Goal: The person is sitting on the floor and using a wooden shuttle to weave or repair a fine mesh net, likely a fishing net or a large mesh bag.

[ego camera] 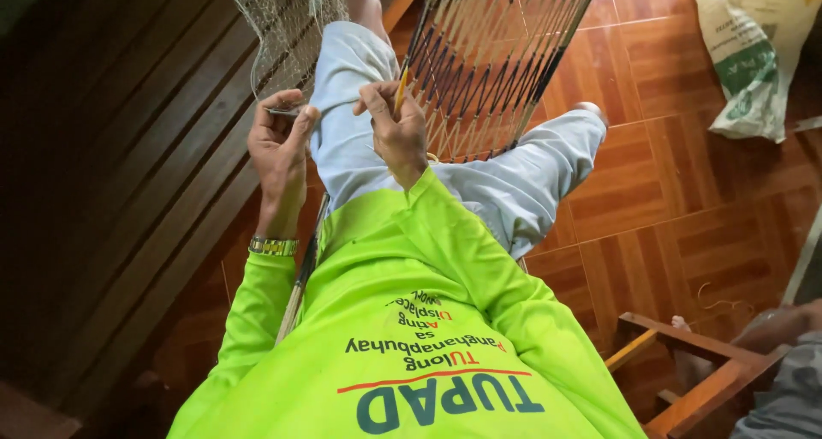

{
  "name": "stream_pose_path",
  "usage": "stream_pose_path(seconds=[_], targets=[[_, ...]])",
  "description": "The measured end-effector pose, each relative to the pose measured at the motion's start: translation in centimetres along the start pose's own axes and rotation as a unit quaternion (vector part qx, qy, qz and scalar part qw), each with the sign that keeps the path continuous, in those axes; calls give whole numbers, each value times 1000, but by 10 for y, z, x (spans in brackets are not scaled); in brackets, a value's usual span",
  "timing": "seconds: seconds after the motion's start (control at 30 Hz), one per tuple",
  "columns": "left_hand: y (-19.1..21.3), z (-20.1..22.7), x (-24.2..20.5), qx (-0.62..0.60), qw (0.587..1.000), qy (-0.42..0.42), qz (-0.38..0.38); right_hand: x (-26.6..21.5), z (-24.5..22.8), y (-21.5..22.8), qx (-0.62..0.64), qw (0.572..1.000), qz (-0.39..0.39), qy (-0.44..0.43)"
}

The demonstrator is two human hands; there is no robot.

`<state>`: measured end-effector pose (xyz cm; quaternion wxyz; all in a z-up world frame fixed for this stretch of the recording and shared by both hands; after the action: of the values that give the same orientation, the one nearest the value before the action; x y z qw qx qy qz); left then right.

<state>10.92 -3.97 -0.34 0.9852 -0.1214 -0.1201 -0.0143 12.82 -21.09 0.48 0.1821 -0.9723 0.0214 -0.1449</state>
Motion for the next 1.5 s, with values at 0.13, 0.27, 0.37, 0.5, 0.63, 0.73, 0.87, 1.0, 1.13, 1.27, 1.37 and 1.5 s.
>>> stream_pose_path(seconds=[0.13,0.27,0.37,0.5,0.63,0.73,0.87,1.0,1.13,1.27,1.37,1.5], targets=[[2,-9,1,-3,1000,2,4,5,5,11,-24,999,-15,25],[3,-18,3,-10,1000,15,14,5,3,16,-79,996,-27,44],[-3,-10,8,-18,999,30,15,7,-1,20,-93,994,-30,54],[-7,-7,13,-14,999,33,2,6,-5,21,-80,994,-26,62],[-7,-12,12,-20,999,35,-2,6,1,23,-71,995,-26,66],[-6,-19,3,-29,998,49,12,3,4,24,-71,995,-22,73],[-4,-19,-2,-67,996,51,35,-2,3,23,-109,993,-31,39],[12,-34,-1,-61,996,58,39,-4,4,19,-99,994,-39,38],[13,-33,-3,-79,994,71,35,-3,1,18,-107,993,-37,35],[6,-32,-8,-104,990,89,36,-4,4,21,-106,993,-30,32],[-3,-19,-11,-125,986,102,38,-3,7,24,-110,993,-22,35],[-2,-11,-17,-129,985,101,54,-5,15,25,-139,990,-21,33]])
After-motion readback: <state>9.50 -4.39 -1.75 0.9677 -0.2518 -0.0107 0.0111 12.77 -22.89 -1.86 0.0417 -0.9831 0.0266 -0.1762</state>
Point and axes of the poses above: each hand's wrist, its own x-axis towards the middle knuckle, its own y-axis out of the back of the hand, z = x × y, the point moved 6 cm from there along x, towards the middle knuckle, and after that the axes turned 14 degrees about -z, right-handed, at the moved point
